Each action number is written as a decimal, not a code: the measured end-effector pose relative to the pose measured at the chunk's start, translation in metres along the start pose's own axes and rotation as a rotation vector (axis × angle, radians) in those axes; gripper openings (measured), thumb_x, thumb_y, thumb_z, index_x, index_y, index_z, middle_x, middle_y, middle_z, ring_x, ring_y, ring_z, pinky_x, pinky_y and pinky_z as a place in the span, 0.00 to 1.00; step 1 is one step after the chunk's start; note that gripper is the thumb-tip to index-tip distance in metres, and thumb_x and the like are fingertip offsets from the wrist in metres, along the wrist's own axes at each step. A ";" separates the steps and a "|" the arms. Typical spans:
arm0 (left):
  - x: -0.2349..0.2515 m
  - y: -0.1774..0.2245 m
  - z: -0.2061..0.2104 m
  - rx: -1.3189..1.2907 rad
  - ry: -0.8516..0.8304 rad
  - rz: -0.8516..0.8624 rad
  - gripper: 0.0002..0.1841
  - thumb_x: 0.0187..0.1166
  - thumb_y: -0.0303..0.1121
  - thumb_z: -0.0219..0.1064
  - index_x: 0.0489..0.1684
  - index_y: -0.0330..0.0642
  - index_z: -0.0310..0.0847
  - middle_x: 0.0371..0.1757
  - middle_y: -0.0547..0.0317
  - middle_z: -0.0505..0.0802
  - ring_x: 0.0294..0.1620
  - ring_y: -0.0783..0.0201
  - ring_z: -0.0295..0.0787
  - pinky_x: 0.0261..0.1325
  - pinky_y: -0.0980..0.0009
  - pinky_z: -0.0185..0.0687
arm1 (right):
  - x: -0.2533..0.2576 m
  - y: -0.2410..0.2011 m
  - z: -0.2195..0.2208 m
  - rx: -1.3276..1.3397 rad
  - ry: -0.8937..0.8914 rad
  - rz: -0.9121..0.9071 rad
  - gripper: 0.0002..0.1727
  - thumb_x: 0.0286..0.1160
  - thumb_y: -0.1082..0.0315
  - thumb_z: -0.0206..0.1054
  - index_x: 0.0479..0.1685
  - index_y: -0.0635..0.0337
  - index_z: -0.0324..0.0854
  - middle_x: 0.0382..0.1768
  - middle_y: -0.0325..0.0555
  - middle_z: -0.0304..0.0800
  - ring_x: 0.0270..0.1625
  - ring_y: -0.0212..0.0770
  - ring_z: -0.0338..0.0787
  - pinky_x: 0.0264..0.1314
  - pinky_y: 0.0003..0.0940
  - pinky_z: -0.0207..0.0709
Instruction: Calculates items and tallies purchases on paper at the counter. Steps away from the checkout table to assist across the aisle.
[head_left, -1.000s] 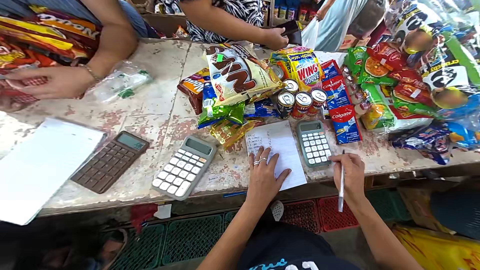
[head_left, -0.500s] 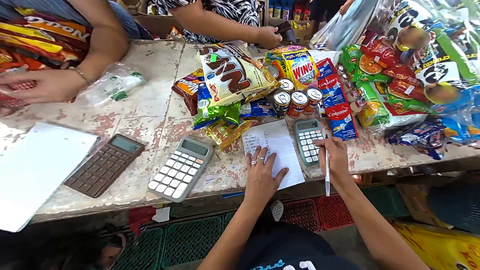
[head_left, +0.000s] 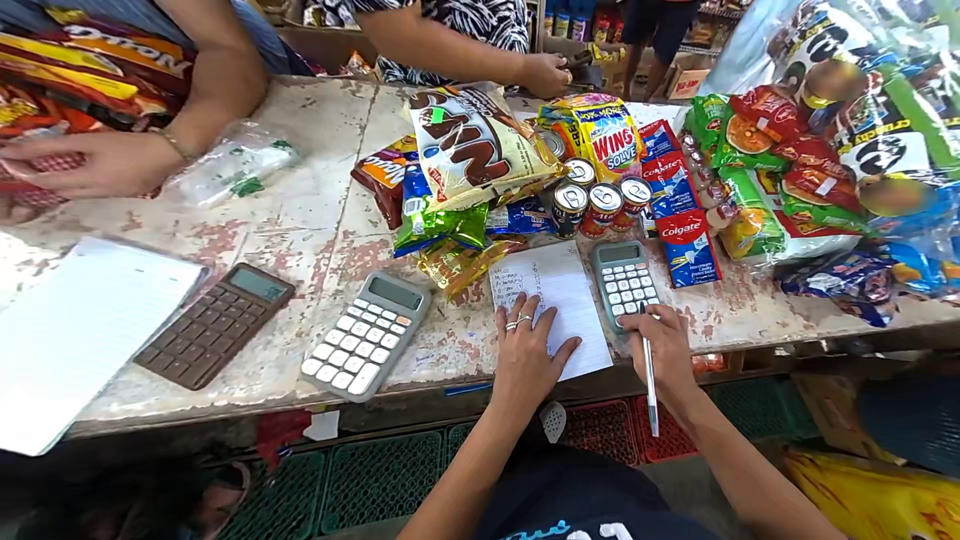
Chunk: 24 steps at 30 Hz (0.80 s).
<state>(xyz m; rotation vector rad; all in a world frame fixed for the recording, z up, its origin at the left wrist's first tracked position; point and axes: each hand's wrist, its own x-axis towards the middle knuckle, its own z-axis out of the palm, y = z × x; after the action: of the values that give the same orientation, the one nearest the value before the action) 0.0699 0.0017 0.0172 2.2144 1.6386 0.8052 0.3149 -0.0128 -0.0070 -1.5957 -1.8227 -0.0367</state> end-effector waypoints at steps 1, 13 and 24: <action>0.000 0.000 0.000 -0.003 0.007 0.003 0.34 0.72 0.65 0.68 0.65 0.48 0.89 0.74 0.43 0.86 0.80 0.37 0.76 0.84 0.30 0.56 | -0.005 0.003 0.001 0.005 -0.007 0.003 0.15 0.73 0.70 0.60 0.41 0.39 0.91 0.44 0.22 0.93 0.59 0.32 0.86 0.68 0.44 0.70; -0.004 -0.004 0.004 -0.045 0.089 0.027 0.29 0.71 0.63 0.71 0.56 0.49 0.93 0.67 0.46 0.91 0.75 0.38 0.82 0.81 0.34 0.63 | -0.024 0.054 -0.019 -0.033 0.077 0.187 0.15 0.76 0.70 0.57 0.46 0.42 0.89 0.52 0.27 0.92 0.63 0.35 0.85 0.68 0.44 0.72; -0.006 0.003 0.000 -0.008 0.070 0.003 0.28 0.73 0.62 0.68 0.58 0.50 0.92 0.71 0.50 0.90 0.75 0.42 0.83 0.82 0.36 0.64 | 0.008 0.000 -0.021 0.072 0.082 0.129 0.14 0.77 0.73 0.58 0.45 0.53 0.91 0.48 0.35 0.95 0.58 0.41 0.87 0.66 0.47 0.73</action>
<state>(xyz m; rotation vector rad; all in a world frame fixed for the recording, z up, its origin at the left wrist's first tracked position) 0.0711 -0.0053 0.0173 2.2073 1.6605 0.8980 0.3250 -0.0157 0.0123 -1.6333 -1.6375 0.0215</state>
